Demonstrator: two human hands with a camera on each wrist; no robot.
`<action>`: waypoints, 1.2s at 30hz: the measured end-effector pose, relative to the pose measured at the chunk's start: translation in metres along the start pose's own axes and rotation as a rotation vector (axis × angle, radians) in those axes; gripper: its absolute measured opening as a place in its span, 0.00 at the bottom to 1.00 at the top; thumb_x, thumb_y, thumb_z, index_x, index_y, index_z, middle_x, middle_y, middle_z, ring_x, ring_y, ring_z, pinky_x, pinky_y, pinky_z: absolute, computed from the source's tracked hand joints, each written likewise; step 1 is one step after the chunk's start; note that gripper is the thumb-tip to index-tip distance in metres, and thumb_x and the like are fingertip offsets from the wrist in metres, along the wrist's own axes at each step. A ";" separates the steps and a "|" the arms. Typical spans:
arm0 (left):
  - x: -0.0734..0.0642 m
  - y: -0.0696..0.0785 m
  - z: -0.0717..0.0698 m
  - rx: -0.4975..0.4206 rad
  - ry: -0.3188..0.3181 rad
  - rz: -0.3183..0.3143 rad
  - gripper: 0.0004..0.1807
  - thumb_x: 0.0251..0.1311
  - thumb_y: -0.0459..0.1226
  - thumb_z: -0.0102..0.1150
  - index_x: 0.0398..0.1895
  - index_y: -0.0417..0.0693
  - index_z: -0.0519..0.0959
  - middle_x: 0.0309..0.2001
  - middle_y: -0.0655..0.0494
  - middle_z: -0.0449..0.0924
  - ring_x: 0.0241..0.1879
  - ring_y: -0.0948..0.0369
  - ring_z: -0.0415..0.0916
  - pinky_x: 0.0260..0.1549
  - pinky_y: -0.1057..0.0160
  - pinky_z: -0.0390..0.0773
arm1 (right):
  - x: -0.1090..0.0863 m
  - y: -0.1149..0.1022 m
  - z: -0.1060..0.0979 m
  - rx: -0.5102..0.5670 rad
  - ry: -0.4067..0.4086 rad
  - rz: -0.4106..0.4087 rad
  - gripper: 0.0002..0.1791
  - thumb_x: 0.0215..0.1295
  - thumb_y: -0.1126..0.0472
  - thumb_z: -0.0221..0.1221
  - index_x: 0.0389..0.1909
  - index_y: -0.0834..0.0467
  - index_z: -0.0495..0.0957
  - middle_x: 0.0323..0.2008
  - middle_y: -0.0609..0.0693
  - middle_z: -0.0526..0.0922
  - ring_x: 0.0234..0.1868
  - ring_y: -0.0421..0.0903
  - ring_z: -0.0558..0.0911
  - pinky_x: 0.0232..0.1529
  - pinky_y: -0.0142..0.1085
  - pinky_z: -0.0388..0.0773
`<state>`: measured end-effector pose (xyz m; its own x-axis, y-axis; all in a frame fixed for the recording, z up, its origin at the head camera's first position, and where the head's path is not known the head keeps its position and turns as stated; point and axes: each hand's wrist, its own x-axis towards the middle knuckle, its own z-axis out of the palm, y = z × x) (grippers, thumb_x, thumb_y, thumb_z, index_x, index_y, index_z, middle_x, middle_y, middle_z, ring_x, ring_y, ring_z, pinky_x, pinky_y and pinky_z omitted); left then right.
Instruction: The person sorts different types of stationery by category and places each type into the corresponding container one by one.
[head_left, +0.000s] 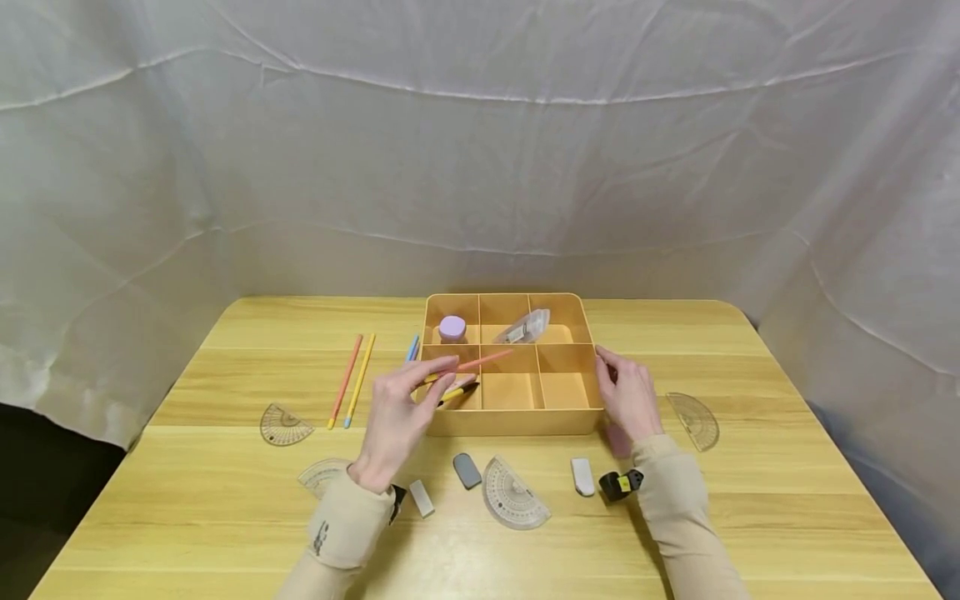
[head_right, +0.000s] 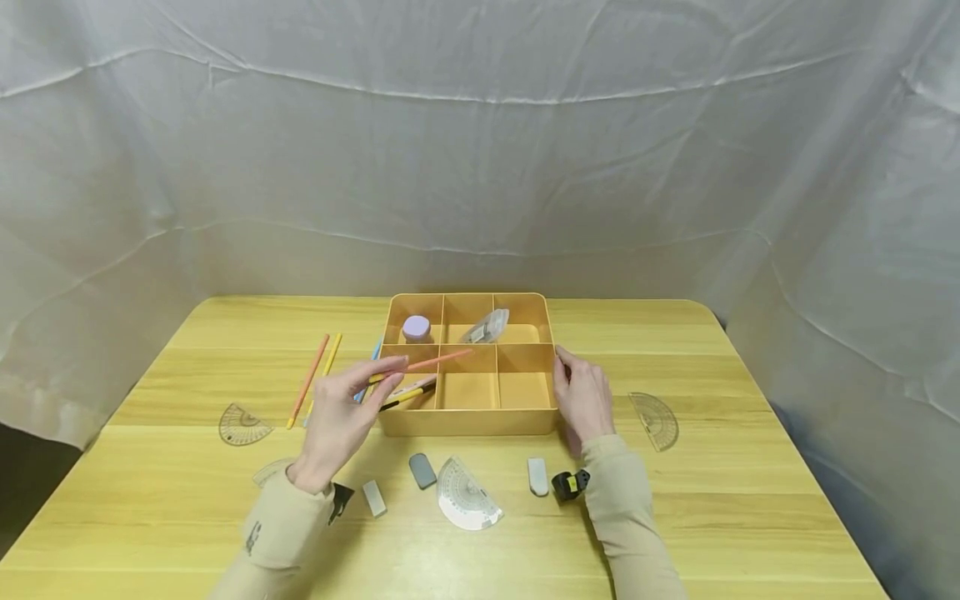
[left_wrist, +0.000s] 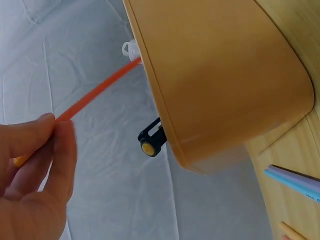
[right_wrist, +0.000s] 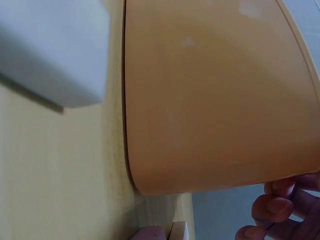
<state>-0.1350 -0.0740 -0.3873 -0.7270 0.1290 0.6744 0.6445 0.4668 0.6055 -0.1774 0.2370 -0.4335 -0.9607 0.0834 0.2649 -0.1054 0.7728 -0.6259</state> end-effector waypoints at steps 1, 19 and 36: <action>0.000 0.001 0.000 0.004 -0.027 -0.011 0.12 0.57 0.25 0.67 0.45 0.35 0.86 0.39 0.42 0.90 0.22 0.61 0.80 0.23 0.67 0.81 | 0.000 0.000 0.000 0.001 0.001 0.000 0.21 0.76 0.62 0.49 0.63 0.67 0.75 0.53 0.71 0.82 0.26 0.53 0.80 0.30 0.40 0.78; -0.006 0.005 0.009 0.110 -0.285 -0.024 0.13 0.70 0.29 0.54 0.52 0.34 0.82 0.42 0.44 0.89 0.21 0.68 0.70 0.27 0.69 0.80 | 0.000 0.002 0.001 0.006 0.000 0.014 0.21 0.76 0.62 0.49 0.63 0.67 0.75 0.44 0.70 0.86 0.24 0.48 0.76 0.28 0.33 0.72; -0.008 0.006 0.009 0.144 -0.246 0.078 0.06 0.56 0.29 0.69 0.37 0.38 0.89 0.39 0.44 0.90 0.25 0.58 0.87 0.16 0.79 0.65 | -0.001 0.000 0.000 0.002 0.020 0.012 0.21 0.76 0.62 0.50 0.63 0.67 0.76 0.36 0.66 0.86 0.23 0.45 0.74 0.26 0.33 0.68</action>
<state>-0.1272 -0.0640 -0.3933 -0.7238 0.3689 0.5832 0.6729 0.5642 0.4783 -0.1765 0.2365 -0.4336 -0.9565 0.1059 0.2719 -0.0941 0.7703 -0.6307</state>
